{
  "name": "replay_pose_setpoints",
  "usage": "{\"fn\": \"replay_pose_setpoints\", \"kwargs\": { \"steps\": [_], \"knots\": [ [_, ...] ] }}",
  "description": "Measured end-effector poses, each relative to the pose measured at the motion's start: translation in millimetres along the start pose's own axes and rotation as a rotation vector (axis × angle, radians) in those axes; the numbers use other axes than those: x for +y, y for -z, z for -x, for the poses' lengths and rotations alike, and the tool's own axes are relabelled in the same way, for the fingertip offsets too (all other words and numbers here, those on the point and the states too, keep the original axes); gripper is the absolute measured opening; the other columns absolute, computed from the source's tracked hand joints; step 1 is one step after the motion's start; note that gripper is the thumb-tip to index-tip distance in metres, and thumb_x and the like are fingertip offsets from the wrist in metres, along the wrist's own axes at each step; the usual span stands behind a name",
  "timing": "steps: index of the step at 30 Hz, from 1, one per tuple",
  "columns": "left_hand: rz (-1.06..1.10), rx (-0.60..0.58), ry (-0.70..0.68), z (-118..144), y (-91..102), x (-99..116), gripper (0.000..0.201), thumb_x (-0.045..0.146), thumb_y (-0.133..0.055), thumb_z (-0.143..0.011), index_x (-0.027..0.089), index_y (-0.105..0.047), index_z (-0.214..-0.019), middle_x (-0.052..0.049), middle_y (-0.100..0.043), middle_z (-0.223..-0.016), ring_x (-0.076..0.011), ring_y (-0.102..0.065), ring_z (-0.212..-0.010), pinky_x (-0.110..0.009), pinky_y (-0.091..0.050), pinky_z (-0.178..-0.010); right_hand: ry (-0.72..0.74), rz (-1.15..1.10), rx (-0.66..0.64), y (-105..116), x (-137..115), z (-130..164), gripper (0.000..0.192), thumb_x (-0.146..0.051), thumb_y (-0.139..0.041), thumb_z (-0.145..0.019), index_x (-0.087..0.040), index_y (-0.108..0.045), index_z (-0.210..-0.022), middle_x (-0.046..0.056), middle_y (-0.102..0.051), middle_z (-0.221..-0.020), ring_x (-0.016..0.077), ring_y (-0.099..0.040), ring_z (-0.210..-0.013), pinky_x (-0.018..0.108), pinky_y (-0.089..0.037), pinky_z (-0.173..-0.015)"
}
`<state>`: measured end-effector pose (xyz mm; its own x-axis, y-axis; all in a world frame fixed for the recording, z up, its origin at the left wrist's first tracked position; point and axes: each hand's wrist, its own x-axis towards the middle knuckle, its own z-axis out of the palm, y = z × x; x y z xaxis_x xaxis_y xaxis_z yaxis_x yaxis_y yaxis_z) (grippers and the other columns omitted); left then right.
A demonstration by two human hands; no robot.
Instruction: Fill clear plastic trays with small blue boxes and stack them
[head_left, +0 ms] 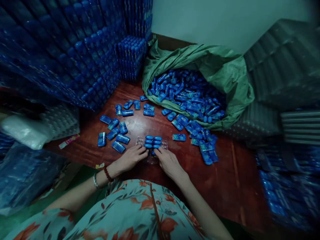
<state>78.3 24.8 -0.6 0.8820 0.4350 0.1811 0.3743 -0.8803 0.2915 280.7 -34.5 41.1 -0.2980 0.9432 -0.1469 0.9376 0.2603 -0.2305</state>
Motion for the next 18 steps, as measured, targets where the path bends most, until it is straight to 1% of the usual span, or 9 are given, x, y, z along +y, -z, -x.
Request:
{"fn": "replay_pose_setpoints", "kwargs": {
  "steps": [2,4,7,10,12,14,16,18],
  "knots": [
    [-0.021,-0.056,-0.033,-7,5.1,-1,0.026,0.016,-0.034,-0.094,0.016,-0.057,-0.106,-0.01,-0.06,-0.1,-0.0203,-0.052,-0.091,-0.035,-0.047,-0.08,0.01,0.018,0.01,-2,2,-3,0.03,-0.006,-0.043,-0.086,-0.021,-0.059,-0.107,0.006,-0.062,-0.098,0.0172,-0.06,-0.084,0.027,-0.047,-0.074],
    [-0.031,-0.086,-0.033,-15,8.5,-2,0.023,0.015,-0.037,-0.093,0.017,-0.057,-0.103,-0.009,-0.059,-0.1,-0.0199,-0.053,-0.09,-0.034,-0.047,-0.081,0.0,0.03,0.061,-9,5,-4,0.032,-0.009,-0.043,-0.087,-0.02,-0.058,-0.114,0.008,-0.062,-0.096,0.0173,-0.06,-0.083,0.027,-0.046,-0.075],
    [-0.014,-0.104,-0.006,-24,13.8,-9,0.022,0.011,-0.039,-0.091,0.018,-0.056,-0.103,-0.009,-0.058,-0.102,-0.021,-0.053,-0.094,-0.036,-0.045,-0.084,-0.038,0.01,0.152,-23,8,-4,0.035,-0.014,-0.041,-0.091,-0.02,-0.054,-0.122,0.008,-0.064,-0.095,0.0176,-0.061,-0.083,0.026,-0.046,-0.073],
    [0.104,-0.081,0.044,-27,20.9,-19,0.024,0.009,-0.04,-0.09,0.019,-0.055,-0.104,-0.008,-0.057,-0.107,-0.0204,-0.053,-0.1,-0.035,-0.045,-0.088,-0.077,-0.055,0.198,-28,7,-5,0.031,-0.021,-0.042,-0.093,-0.021,-0.056,-0.121,0.008,-0.064,-0.098,0.0174,-0.061,-0.084,0.025,-0.046,-0.073],
    [0.183,-0.032,0.104,-27,23.9,-23,0.025,0.008,-0.039,-0.09,0.019,-0.055,-0.105,-0.008,-0.057,-0.109,-0.0189,-0.053,-0.101,-0.032,-0.045,-0.087,-0.094,-0.079,0.179,-25,4,-8,0.03,-0.023,-0.042,-0.094,-0.021,-0.057,-0.119,0.007,-0.064,-0.097,0.0175,-0.062,-0.084,0.025,-0.046,-0.072],
    [0.172,-0.004,0.16,-26,23.3,-21,0.025,0.007,-0.038,-0.09,0.018,-0.055,-0.104,-0.008,-0.057,-0.106,-0.0192,-0.053,-0.098,-0.032,-0.047,-0.083,-0.096,-0.076,0.138,-20,1,-12,0.029,-0.025,-0.042,-0.094,-0.02,-0.057,-0.119,0.007,-0.065,-0.095,0.0178,-0.062,-0.083,0.025,-0.046,-0.072],
    [0.087,-0.032,0.173,-26,19.3,-14,0.022,0.008,-0.039,-0.089,0.017,-0.056,-0.1,-0.009,-0.058,-0.102,-0.0207,-0.053,-0.094,-0.034,-0.047,-0.08,-0.088,-0.056,0.1,-14,0,-16,0.03,-0.025,-0.042,-0.094,-0.02,-0.056,-0.12,0.008,-0.066,-0.096,0.0182,-0.062,-0.084,0.026,-0.046,-0.073],
    [0.004,-0.094,0.153,-29,14.0,-4,0.02,0.008,-0.042,-0.088,0.016,-0.056,-0.1,-0.01,-0.058,-0.101,-0.022,-0.053,-0.093,-0.037,-0.046,-0.08,-0.076,-0.04,0.07,-10,0,-19,0.031,-0.023,-0.042,-0.094,-0.021,-0.056,-0.121,0.008,-0.066,-0.098,0.0182,-0.063,-0.086,0.026,-0.047,-0.074]
  ]
}}
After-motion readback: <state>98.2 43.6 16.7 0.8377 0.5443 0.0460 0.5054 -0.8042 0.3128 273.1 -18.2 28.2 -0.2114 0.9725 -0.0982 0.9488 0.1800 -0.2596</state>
